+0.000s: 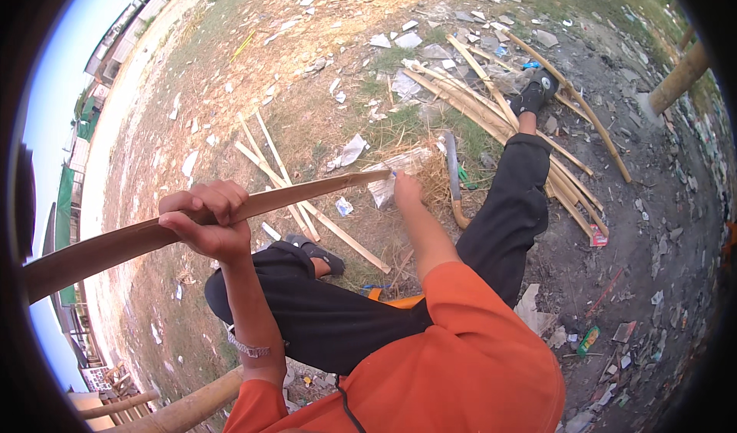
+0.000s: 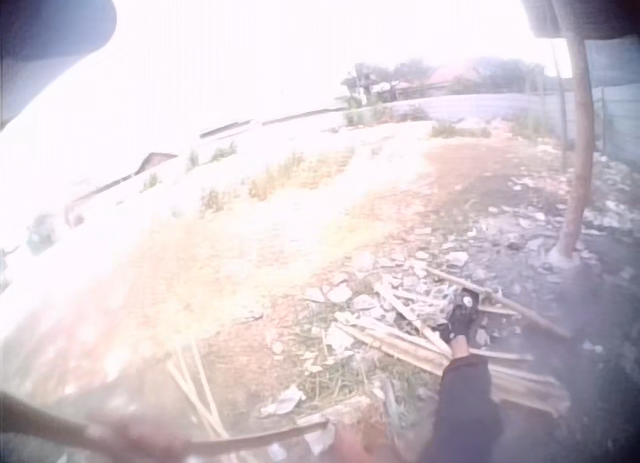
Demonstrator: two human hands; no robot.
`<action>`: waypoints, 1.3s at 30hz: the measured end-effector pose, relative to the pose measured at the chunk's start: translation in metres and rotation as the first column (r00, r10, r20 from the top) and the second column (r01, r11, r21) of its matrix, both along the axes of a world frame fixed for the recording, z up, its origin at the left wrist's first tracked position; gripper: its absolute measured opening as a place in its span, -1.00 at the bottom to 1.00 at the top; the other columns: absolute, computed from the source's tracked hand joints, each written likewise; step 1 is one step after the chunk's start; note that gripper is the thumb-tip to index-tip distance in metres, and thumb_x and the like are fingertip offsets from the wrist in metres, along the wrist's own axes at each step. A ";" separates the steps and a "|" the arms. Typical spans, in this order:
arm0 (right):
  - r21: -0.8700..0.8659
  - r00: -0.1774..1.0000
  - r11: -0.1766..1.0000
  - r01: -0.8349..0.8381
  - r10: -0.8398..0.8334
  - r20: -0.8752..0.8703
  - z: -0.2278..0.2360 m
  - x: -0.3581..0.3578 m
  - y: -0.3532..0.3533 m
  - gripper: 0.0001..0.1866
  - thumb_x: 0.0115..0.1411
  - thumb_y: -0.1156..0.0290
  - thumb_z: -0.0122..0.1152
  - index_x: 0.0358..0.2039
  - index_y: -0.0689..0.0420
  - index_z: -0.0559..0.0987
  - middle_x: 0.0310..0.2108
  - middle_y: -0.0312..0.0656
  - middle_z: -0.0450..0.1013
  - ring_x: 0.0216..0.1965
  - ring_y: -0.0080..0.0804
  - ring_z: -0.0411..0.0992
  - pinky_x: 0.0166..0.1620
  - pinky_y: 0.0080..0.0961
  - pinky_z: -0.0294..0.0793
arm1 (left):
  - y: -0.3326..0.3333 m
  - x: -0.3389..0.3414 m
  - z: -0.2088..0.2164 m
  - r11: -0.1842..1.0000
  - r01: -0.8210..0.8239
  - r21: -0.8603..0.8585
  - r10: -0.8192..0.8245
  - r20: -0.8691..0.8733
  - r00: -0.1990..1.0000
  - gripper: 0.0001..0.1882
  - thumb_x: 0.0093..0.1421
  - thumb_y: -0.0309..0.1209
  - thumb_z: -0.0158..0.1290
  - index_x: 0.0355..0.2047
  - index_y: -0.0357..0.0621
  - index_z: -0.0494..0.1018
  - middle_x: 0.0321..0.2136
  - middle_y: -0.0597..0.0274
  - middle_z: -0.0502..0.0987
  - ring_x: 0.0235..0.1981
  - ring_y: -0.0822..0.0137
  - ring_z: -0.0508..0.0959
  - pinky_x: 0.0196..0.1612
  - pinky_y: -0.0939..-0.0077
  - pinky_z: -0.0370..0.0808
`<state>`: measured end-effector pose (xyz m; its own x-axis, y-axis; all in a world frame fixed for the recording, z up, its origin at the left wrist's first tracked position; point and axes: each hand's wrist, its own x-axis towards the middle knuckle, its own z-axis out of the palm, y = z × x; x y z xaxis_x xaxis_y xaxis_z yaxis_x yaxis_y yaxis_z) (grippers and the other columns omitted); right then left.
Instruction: The person sits on a small stool outdoors and uses a knife to shave and shape a long, curved piece of bamboo. They hold the bamboo with their left hand and carefully scrape the surface with the knife in their right hand, rotating the piece to work on different sides.
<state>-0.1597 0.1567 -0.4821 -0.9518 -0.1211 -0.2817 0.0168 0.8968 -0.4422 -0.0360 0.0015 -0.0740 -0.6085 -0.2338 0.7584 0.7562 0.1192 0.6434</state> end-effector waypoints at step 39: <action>-0.514 0.998 0.855 0.067 -0.068 0.018 0.129 0.040 -0.002 -0.71 0.29 0.23 -0.16 -0.22 0.23 0.28 -0.53 0.24 0.42 -0.42 0.25 0.43 -0.34 0.04 0.36 | -0.025 0.005 -0.006 0.951 0.307 -0.034 -0.308 -0.048 0.950 -0.49 0.25 0.18 -0.32 -0.46 -0.03 0.13 -0.84 0.41 0.06 -0.84 0.49 0.07 -0.78 0.59 0.09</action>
